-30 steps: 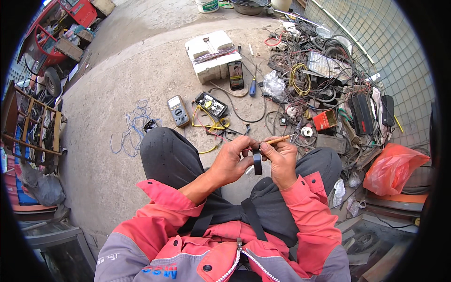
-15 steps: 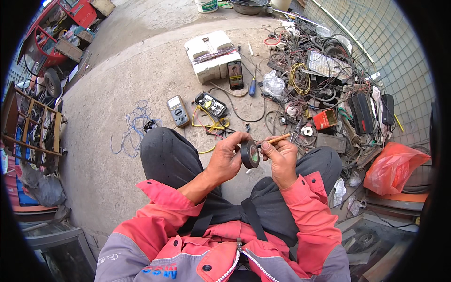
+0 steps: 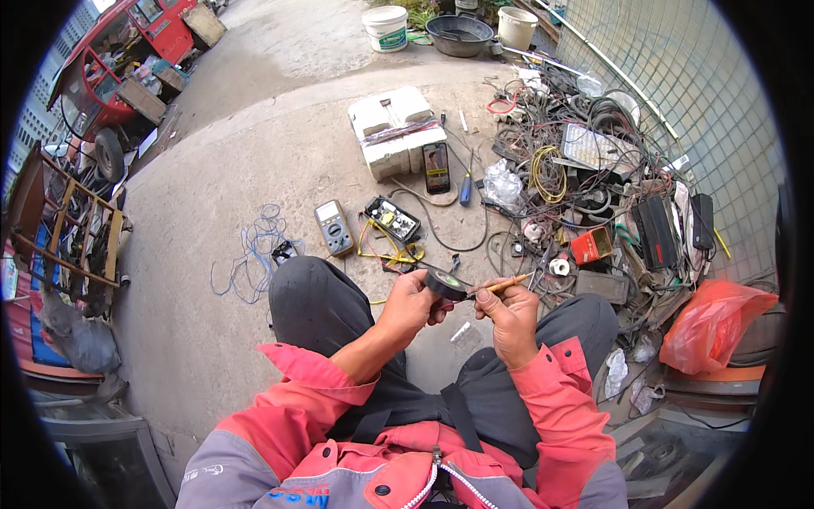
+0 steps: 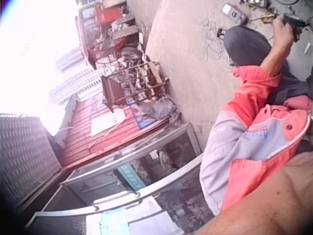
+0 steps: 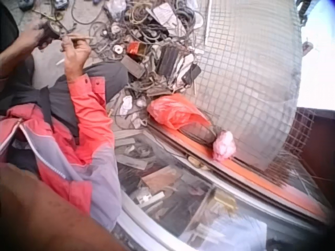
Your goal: The person sits on the floor and uses a soldering iron to join two wires. After soldering, they wrap the connection with electrical tape. The workspace is cluttered with various electronic components and tools.
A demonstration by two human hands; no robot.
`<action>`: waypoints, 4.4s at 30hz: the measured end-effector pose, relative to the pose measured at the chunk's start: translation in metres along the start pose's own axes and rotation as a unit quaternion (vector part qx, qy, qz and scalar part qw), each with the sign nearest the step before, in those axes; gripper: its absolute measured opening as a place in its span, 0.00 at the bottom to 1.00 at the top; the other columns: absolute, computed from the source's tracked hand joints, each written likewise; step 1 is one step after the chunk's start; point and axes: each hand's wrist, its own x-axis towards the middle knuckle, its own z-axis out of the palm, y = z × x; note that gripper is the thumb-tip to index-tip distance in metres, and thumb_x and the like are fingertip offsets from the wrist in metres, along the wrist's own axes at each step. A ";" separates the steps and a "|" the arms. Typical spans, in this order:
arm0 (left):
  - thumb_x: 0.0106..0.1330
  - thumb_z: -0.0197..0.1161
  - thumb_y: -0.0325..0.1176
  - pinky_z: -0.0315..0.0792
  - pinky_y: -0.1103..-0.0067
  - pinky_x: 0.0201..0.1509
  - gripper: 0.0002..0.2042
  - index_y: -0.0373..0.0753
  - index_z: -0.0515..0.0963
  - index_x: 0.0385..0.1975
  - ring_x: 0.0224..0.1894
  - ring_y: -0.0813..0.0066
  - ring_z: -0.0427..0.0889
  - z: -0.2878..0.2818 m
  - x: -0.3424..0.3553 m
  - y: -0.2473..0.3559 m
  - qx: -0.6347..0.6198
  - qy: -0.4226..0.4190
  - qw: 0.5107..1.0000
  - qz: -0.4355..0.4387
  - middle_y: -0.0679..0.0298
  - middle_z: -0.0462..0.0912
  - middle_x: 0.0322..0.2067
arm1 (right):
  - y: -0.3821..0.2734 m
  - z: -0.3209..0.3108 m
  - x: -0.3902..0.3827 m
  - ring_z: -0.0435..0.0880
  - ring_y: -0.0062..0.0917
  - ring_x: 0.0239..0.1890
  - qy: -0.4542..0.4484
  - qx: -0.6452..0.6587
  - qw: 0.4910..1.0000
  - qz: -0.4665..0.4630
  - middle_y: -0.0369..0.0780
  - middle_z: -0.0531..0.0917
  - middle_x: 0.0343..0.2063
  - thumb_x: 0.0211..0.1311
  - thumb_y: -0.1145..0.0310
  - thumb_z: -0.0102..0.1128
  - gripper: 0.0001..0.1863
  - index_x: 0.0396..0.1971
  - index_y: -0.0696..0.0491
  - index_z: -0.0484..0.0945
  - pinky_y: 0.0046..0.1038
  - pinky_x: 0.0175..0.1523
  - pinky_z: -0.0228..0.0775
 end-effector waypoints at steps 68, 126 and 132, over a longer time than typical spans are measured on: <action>0.68 0.61 0.27 0.60 0.86 0.26 0.08 0.30 0.79 0.42 0.24 0.88 0.67 0.001 -0.010 0.014 0.074 0.007 0.996 0.048 0.72 0.75 0.25 | -0.004 0.005 -0.008 0.78 0.14 0.33 -0.096 -0.052 0.989 0.104 0.37 0.83 0.31 0.67 0.63 0.61 0.19 0.45 0.66 0.80 0.20 0.41 0.73; 0.67 0.67 0.36 0.63 0.84 0.26 0.12 0.33 0.80 0.28 0.25 0.89 0.69 0.012 -0.008 -0.003 0.166 0.052 0.980 0.100 0.72 0.78 0.22 | -0.009 0.004 -0.002 0.73 0.14 0.15 0.020 0.005 0.992 0.128 0.34 0.77 0.18 0.68 0.61 0.62 0.16 0.24 0.57 0.77 0.17 0.17 0.61; 0.69 0.65 0.33 0.67 0.85 0.27 0.09 0.33 0.77 0.40 0.26 0.87 0.73 0.017 -0.008 -0.001 0.116 0.044 0.981 0.148 0.70 0.79 0.25 | -0.006 0.001 -0.003 0.72 0.14 0.16 0.008 -0.011 0.993 0.120 0.35 0.78 0.20 0.68 0.63 0.61 0.13 0.27 0.56 0.77 0.17 0.17 0.62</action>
